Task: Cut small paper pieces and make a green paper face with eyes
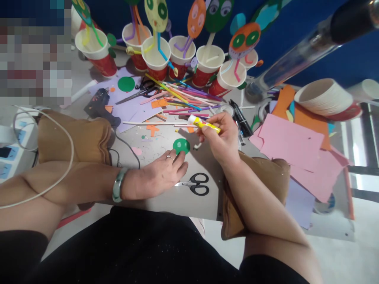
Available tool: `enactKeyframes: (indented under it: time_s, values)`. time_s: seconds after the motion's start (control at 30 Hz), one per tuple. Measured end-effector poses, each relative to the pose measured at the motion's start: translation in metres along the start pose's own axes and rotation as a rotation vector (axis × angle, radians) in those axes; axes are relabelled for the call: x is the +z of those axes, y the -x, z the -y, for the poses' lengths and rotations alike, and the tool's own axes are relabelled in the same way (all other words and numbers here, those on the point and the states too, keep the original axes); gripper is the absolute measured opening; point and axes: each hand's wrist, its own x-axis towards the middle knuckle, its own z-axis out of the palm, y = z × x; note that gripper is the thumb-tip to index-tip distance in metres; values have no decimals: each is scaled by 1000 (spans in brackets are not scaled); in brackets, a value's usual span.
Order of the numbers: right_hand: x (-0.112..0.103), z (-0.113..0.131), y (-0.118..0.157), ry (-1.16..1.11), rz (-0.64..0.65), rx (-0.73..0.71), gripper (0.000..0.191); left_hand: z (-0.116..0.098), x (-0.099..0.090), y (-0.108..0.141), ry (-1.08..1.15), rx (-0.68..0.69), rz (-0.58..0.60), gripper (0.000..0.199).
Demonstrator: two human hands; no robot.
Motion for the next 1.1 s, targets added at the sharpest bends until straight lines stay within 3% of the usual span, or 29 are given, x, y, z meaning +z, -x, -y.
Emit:
enactKeyframes:
  time_s: [0.2,0.3,0.53,0.73,0.87,1.03,1.1]
  values:
    - [-6,8,-8,-204,104,84,45,0,-2,-1,-11,-1,47,33]
    - [-12,15,-8,-230,166,105,46,0,-2,0,-13,5,68,35]
    - [-50,40,-1,-234,-144,-15,27,3,-3,0,29,36,149,47]
    - [-69,24,26,-148,-103,-50,27,7,-10,-2,88,41,181,45]
    - [-74,2,35,225,-188,-127,22,7,-12,-3,89,31,162,40]
    - [-70,-13,25,545,-35,-139,20,8,-15,-3,59,38,144,34]
    - [-67,-17,18,631,-63,-158,23,7,-14,-3,46,38,134,35]
